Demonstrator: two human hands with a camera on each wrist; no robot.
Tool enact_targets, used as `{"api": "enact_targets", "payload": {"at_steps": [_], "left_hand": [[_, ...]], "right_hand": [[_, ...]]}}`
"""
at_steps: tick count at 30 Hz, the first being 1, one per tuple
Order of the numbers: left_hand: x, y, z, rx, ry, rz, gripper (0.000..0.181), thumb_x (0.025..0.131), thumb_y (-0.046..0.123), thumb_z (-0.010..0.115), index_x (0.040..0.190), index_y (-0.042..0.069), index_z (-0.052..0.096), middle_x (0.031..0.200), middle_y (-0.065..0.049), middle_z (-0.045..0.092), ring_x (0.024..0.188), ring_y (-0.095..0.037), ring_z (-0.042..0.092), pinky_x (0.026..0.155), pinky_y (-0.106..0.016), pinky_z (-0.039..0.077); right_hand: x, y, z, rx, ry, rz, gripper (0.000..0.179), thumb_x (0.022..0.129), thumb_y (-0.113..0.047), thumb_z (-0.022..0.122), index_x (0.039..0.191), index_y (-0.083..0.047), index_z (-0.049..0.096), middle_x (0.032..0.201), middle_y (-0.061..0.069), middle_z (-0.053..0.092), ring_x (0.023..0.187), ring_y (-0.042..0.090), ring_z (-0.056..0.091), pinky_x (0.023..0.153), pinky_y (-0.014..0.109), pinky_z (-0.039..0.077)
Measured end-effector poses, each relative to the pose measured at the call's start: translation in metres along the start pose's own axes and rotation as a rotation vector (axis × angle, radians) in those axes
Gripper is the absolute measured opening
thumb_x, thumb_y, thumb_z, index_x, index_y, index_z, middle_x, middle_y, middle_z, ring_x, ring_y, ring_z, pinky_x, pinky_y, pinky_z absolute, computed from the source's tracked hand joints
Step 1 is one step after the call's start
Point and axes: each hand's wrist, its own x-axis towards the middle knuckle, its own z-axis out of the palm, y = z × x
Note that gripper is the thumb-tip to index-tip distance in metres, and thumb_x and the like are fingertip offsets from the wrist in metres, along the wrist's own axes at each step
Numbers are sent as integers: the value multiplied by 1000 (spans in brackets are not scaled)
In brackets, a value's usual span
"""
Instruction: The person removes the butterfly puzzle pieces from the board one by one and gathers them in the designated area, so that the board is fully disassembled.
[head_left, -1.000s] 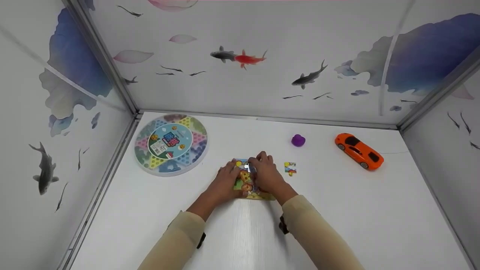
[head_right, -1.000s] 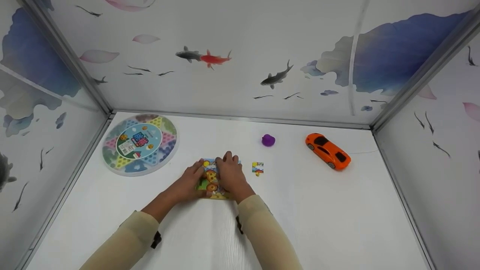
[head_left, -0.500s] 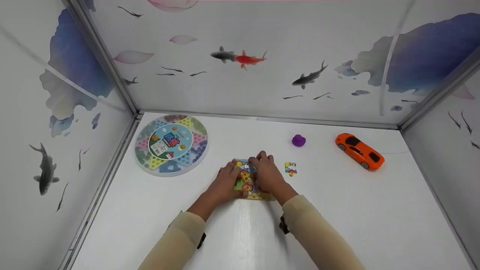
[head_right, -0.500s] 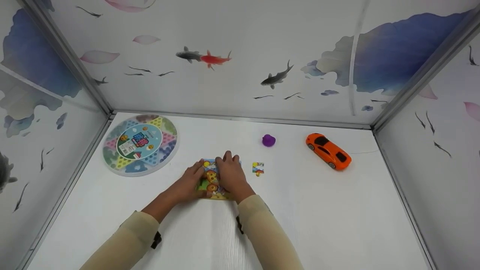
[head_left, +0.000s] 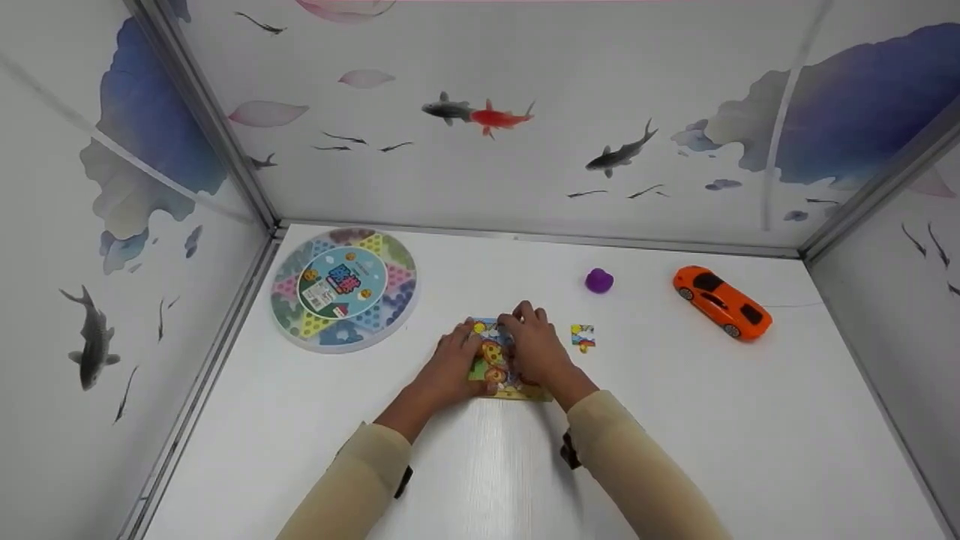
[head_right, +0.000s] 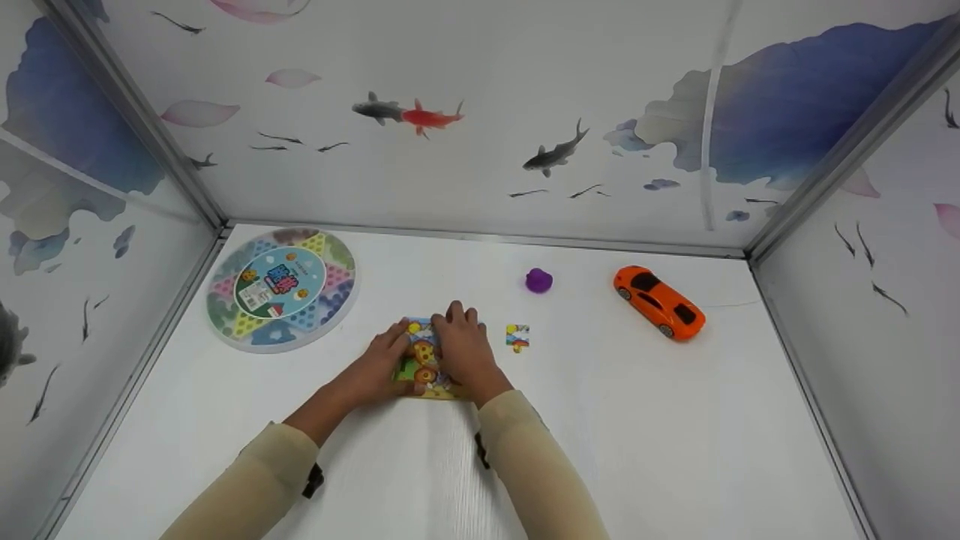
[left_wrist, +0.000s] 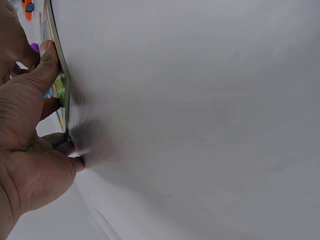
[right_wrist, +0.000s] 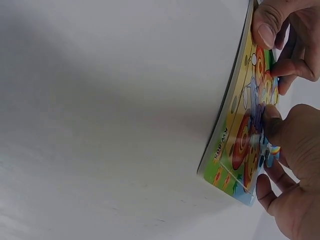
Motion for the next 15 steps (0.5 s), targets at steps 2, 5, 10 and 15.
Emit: {"api": "enact_targets", "payload": {"at_steps": [2,5,10,15], "left_hand": [[0,0,0,-2,-2,0,84,96,37,88,162,5,46,182,-23,22,167,-49,26,135,-58,32],[0,0,0,-3,-1,7,82,96,37,88,159,5,48,182,-24,22,166,-51,28,135,-60,32],[0,-3,1,5,9,30,79,96,39,88,156,5,50,181,-25,23,165,-51,29,134,-60,32],[0,-4,1,17,9,38,77,96,40,88,153,4,51,181,-26,23,165,-51,30,134,-60,32]], "right_hand": [[0,1,0,6,-4,-9,52,101,-5,78,151,-12,64,144,16,51,126,36,51,107,59,54],[0,2,1,6,-10,-24,52,102,-4,77,152,-11,64,144,17,51,126,36,50,106,57,53],[-1,5,1,-41,14,-53,48,105,-6,74,151,-12,66,145,16,54,128,36,50,104,59,53],[-3,11,1,-82,57,-63,38,109,-13,69,147,-15,69,146,13,59,133,36,53,104,60,53]]}}
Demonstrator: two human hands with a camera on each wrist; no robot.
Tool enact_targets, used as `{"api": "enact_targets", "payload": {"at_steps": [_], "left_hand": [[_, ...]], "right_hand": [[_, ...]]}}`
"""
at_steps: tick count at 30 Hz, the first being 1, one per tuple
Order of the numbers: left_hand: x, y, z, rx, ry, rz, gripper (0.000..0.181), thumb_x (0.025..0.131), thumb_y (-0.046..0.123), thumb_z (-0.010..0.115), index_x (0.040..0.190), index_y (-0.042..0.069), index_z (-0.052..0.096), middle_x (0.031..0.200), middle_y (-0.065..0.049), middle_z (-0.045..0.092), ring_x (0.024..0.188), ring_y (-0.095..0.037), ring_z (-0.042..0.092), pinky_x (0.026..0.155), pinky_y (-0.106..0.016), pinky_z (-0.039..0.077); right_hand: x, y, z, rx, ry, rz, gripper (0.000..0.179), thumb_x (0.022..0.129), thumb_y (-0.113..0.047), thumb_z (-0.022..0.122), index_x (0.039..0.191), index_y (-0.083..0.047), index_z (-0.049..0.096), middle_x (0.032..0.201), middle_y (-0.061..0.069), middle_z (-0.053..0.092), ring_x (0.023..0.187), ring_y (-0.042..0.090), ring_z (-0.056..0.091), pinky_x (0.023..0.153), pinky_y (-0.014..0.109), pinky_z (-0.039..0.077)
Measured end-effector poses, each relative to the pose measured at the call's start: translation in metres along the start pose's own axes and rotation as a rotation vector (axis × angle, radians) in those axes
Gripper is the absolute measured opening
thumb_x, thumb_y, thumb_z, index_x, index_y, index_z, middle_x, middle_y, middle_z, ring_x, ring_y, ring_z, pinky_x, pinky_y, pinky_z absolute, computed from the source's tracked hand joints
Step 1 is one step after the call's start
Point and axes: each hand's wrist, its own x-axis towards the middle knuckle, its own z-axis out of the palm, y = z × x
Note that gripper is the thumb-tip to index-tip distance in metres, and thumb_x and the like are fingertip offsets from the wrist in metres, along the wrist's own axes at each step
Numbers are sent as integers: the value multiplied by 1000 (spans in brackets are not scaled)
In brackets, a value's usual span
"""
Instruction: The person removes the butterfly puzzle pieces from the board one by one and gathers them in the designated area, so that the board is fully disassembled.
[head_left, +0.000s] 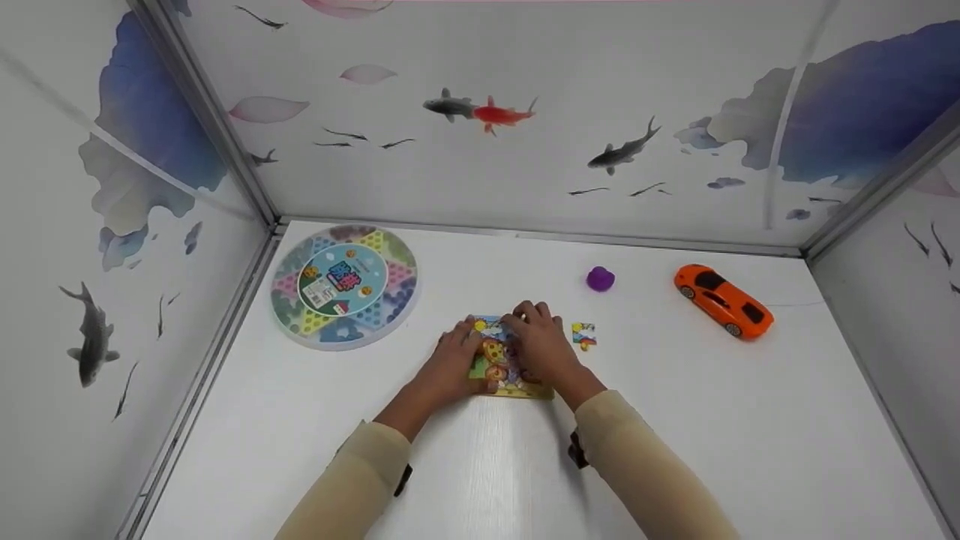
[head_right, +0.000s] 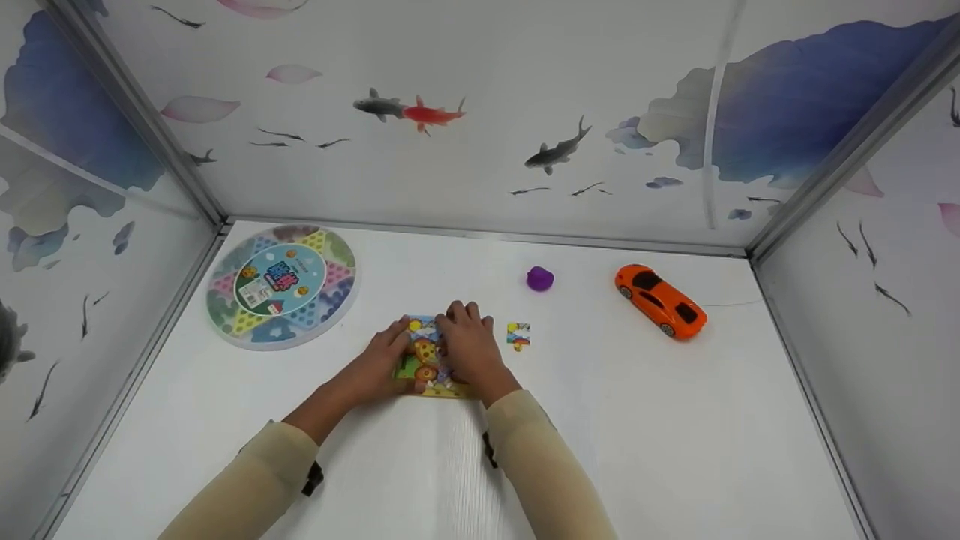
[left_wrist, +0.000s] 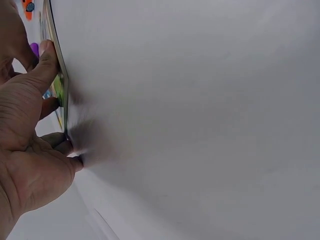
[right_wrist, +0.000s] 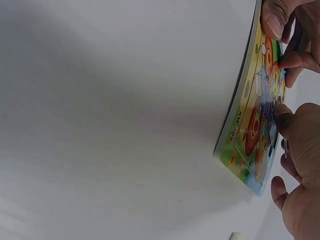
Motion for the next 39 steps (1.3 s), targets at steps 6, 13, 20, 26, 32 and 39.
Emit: {"api": "enact_targets", "payload": {"at_steps": [6,13,20,26,32,39], "left_hand": [[0,0,0,3,-4,-19,87,95,40,89,163,6,47,182,-24,22,167,-49,26,135,-59,31],[-1,1,2,-16,-19,-49,103,96,41,88,173,2,32,185,-20,18,169,-47,23,136,-56,31],[-1,3,2,-6,-26,-68,108,96,42,87,174,-1,26,185,-19,16,171,-44,20,138,-54,27],[-1,7,-1,5,-30,-88,110,96,43,87,175,-1,23,186,-17,16,172,-42,20,139,-51,25],[-1,7,-2,-5,-32,-98,111,96,43,87,175,-1,23,186,-16,15,172,-41,19,139,-50,25],[-1,7,-1,-15,-31,-82,111,95,40,88,174,-3,24,186,-19,16,171,-44,20,139,-52,25]], "right_hand": [[-7,14,-4,5,71,-42,36,106,-16,75,141,-15,72,141,12,63,128,36,55,98,62,54],[-20,31,-12,32,75,-11,37,105,-12,75,141,-15,72,141,12,63,129,36,54,101,60,52],[-31,48,-19,49,58,47,42,103,-12,79,144,-16,72,144,11,63,133,36,53,106,59,50],[-38,60,-25,83,58,64,41,104,-16,79,145,-15,72,144,11,63,132,36,53,106,59,48],[-46,75,-29,102,48,105,41,104,-15,78,145,-16,72,146,10,63,134,36,51,110,61,46],[-58,95,-34,114,59,133,44,102,-16,81,145,-15,71,146,10,62,134,39,51,113,65,45]]}}
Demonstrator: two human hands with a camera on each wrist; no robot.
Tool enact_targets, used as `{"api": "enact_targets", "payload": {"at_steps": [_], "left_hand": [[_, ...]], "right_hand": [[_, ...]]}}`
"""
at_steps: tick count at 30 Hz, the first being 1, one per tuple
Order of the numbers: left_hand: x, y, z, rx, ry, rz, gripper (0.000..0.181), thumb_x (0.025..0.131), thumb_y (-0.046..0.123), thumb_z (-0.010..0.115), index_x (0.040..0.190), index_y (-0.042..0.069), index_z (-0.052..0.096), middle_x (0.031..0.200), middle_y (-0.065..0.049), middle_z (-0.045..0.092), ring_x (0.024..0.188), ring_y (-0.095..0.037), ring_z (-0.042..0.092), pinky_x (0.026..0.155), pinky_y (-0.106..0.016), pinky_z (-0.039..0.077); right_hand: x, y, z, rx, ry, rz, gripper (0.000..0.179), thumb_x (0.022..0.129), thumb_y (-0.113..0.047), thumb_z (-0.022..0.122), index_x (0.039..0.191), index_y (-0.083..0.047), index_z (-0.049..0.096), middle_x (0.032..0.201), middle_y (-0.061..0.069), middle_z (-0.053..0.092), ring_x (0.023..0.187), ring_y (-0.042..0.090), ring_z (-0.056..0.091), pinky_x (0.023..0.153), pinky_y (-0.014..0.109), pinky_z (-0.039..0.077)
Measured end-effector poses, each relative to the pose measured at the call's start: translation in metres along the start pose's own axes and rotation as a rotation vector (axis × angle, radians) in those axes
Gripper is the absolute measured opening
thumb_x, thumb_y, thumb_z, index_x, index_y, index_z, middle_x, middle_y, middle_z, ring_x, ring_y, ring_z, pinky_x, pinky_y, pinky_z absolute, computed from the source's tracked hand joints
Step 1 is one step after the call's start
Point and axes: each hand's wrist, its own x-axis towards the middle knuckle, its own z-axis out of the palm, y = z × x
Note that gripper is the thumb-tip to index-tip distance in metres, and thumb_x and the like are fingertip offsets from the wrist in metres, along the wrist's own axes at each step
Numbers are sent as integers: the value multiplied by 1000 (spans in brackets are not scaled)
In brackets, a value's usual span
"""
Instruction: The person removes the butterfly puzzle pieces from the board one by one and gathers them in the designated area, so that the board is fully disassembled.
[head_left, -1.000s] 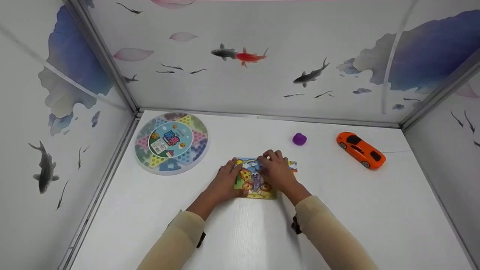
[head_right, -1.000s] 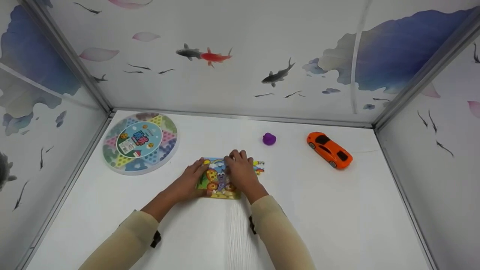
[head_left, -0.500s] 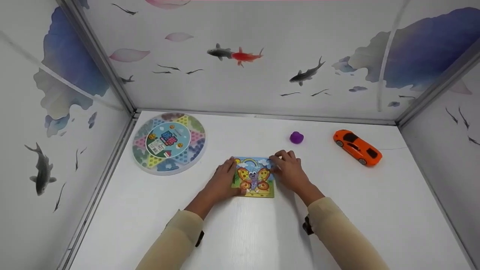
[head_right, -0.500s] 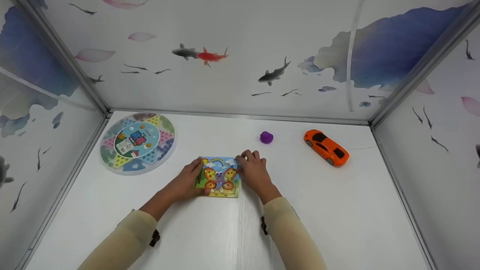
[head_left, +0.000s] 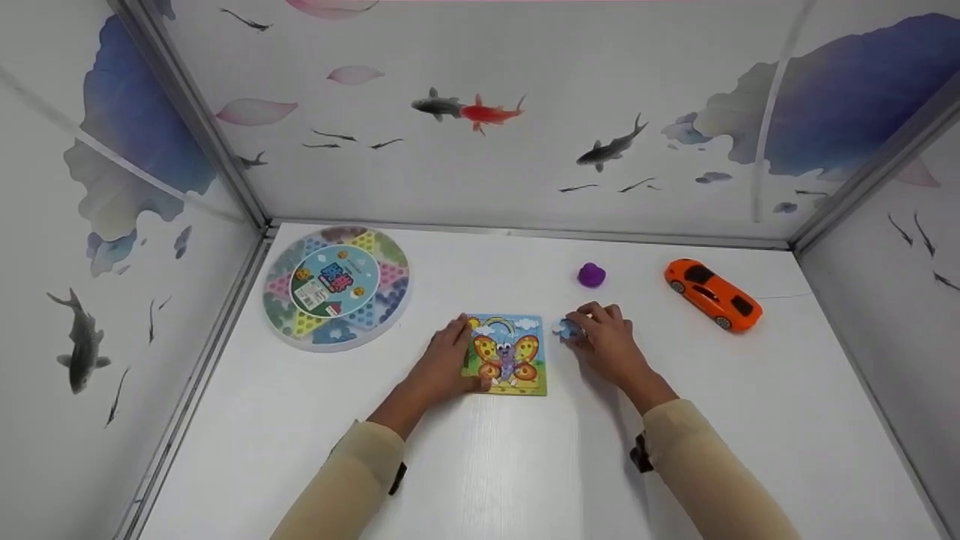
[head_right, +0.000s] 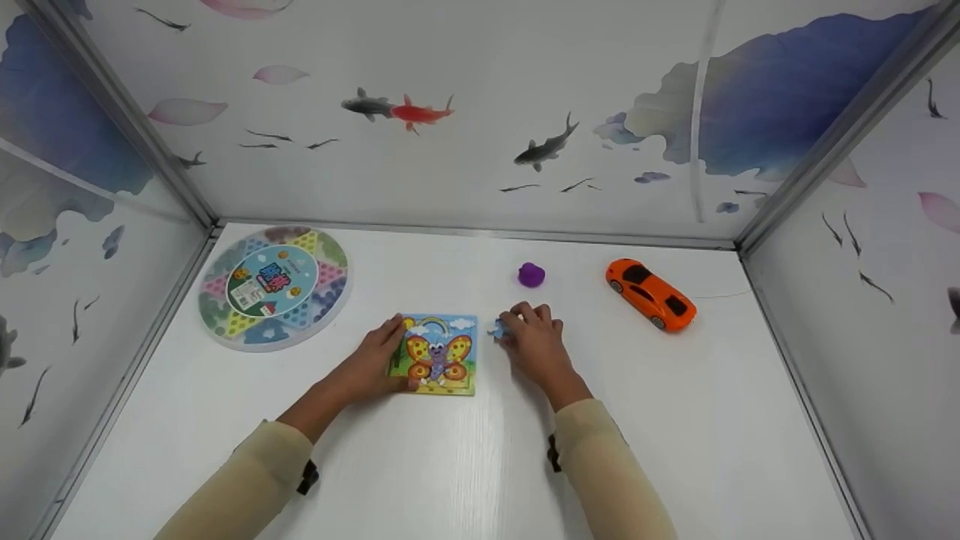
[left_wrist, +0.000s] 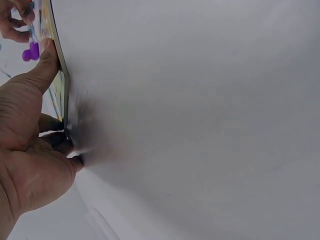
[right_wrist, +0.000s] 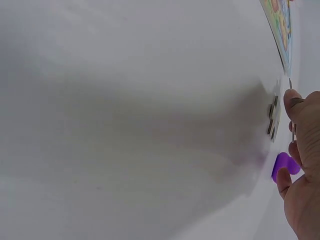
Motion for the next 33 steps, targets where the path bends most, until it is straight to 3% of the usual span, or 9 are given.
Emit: {"api": "enact_targets", "payload": {"at_steps": [18,24,33], "left_hand": [[-1,-4,0,11,-8,-1,111,96,45,87,175,-1,24,186,-17,16,171,-43,19,139,-53,24],[0,-4,2,17,-3,6,111,95,43,88,174,-3,25,185,-19,16,171,-44,21,138,-53,26],[1,-3,1,10,0,16,110,95,42,88,173,-4,25,185,-19,16,170,-45,21,138,-52,27]], "right_hand": [[-12,43,-14,-5,-16,102,41,106,-14,75,147,-17,70,151,12,59,142,44,45,117,79,36],[-13,47,-14,11,-34,148,40,108,-14,71,148,-19,69,153,12,56,146,45,41,120,81,31],[-14,48,-11,2,-16,131,39,109,-13,70,147,-21,70,150,9,59,143,42,44,120,78,33]]}}
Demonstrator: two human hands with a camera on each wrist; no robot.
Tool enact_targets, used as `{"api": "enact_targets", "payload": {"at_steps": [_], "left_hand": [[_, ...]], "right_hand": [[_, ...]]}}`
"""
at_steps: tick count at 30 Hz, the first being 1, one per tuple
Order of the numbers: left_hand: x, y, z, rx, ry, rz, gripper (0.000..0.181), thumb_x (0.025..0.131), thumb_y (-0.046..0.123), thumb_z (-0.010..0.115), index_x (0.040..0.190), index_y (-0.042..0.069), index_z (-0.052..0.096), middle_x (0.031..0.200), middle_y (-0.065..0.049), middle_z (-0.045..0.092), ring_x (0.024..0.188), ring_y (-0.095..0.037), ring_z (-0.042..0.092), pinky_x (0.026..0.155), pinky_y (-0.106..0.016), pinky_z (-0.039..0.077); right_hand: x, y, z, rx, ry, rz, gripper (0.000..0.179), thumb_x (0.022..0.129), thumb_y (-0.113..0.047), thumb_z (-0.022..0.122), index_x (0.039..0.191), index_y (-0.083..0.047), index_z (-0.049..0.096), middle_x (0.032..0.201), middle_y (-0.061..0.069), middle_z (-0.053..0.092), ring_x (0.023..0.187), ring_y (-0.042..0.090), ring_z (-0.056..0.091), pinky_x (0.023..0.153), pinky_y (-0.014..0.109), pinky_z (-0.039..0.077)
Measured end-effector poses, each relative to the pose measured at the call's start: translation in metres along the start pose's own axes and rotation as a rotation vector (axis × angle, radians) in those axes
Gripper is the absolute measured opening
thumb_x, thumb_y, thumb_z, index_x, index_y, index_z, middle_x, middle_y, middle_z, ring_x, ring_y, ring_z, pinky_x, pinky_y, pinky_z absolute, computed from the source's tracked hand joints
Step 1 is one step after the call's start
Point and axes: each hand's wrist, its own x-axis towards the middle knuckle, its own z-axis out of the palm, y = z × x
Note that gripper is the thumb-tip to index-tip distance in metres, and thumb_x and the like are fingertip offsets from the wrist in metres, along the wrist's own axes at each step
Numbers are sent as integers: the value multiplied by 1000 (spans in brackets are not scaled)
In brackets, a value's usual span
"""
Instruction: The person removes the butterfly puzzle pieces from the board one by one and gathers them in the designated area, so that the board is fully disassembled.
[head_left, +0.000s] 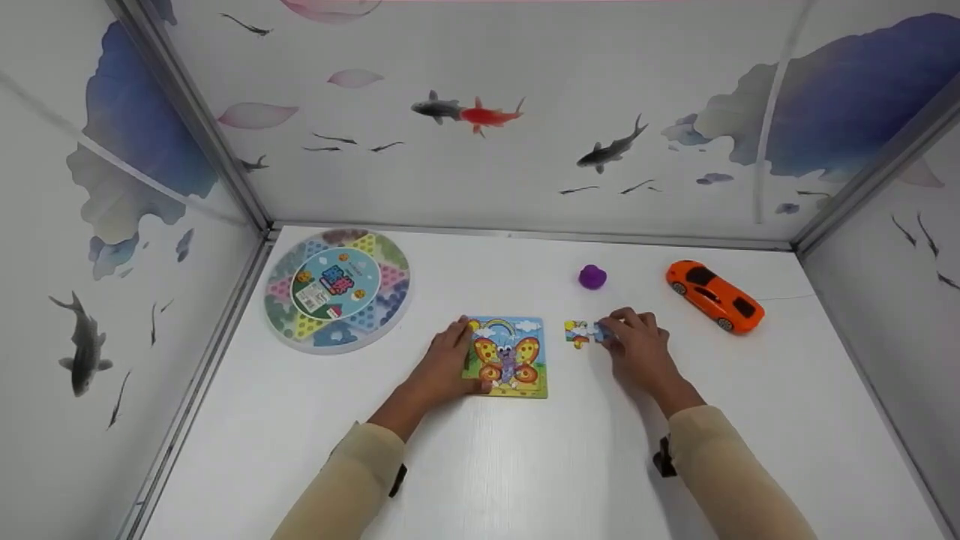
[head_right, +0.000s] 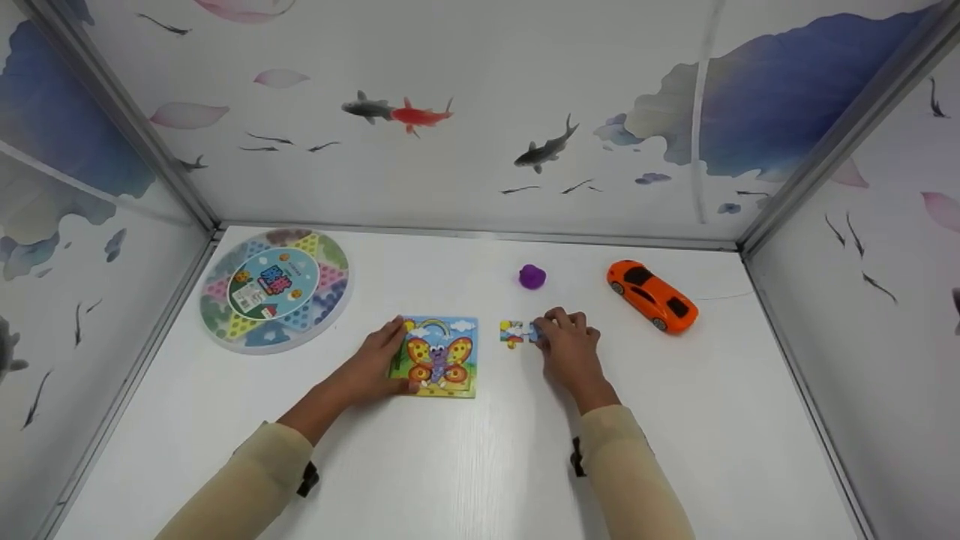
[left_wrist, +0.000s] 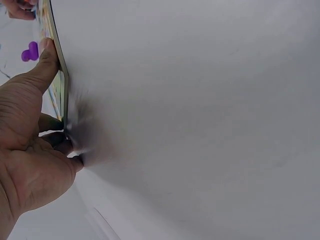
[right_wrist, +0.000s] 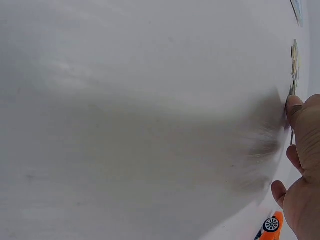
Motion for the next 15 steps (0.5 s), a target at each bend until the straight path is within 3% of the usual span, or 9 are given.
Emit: {"api": "enact_targets", "payload": {"at_steps": [15], "left_hand": [[0,1,-1,-2,-12,-9,111,96,42,88,174,-3,24,186,-17,15,171,-43,20,138,-51,26]], "right_hand": [[2,0,-1,-8,-34,5,39,111,-16,68,150,-18,69,153,11,58,143,43,46,121,79,34]]}}
